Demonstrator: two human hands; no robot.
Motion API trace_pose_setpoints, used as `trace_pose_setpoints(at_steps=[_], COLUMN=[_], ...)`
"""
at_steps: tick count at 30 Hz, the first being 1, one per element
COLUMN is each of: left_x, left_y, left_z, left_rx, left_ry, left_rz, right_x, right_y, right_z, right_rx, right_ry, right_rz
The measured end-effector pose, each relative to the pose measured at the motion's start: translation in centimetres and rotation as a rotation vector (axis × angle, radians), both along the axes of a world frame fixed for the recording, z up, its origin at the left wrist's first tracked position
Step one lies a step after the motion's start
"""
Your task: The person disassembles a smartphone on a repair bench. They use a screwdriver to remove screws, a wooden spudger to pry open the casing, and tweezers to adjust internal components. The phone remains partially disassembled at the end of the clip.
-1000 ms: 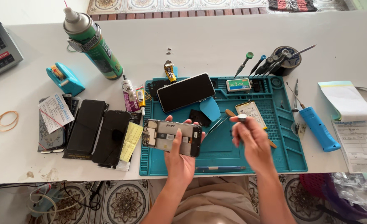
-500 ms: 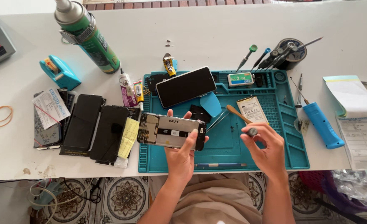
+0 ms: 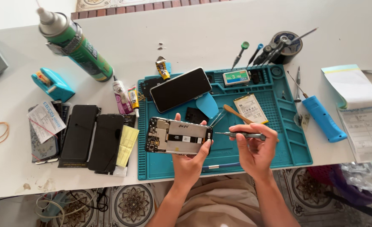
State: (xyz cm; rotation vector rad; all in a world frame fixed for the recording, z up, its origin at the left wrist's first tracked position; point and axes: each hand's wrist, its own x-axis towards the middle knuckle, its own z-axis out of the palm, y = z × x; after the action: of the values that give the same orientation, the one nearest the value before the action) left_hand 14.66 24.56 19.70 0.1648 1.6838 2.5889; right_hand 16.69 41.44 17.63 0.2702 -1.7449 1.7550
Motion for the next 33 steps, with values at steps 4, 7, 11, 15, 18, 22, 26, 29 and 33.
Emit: trace_pose_setpoints(at_steps=[4, 7, 11, 15, 18, 22, 26, 29, 33], left_x=[1.0, 0.6, 0.7, 0.4, 0.9, 1.2, 1.0, 0.4, 0.3], left_y=[0.5, 1.4, 2.3, 2.2, 2.2, 2.4, 2.5, 2.9, 3.1], left_z=[0.5, 0.0, -1.1, -1.6, -1.4, -1.5, -2.0, -2.2, -1.9], left_rx=[-0.021, -0.026, -0.028, -0.042, -0.048, -0.134, -0.115, -0.078, -0.101], left_ry=[0.004, -0.001, 0.005, 0.001, 0.001, 0.028, -0.035, -0.055, -0.035], left_rz=[-0.002, -0.004, -0.012, -0.004, -0.008, 0.034, 0.016, -0.014, -0.04], right_x=[1.0, 0.4, 0.1, 0.0, 0.6, 0.8, 0.6, 0.0, -0.1], right_y=[0.7, 1.3, 2.1, 2.0, 2.2, 2.9, 3.9, 4.8, 5.2], right_z=[0.3, -0.2, -1.0, -0.9, -0.1, 0.8, 0.3, -0.7, -2.0], right_rx=[0.015, 0.018, 0.028, 0.031, 0.114, 0.328, 0.344, 0.335, 0.308], right_ry=[0.005, -0.01, -0.022, -0.05, -0.088, -0.159, -0.207, -0.169, -0.171], right_rz=[0.021, 0.041, 0.047, 0.042, -0.05, -0.221, -0.229, -0.123, -0.109])
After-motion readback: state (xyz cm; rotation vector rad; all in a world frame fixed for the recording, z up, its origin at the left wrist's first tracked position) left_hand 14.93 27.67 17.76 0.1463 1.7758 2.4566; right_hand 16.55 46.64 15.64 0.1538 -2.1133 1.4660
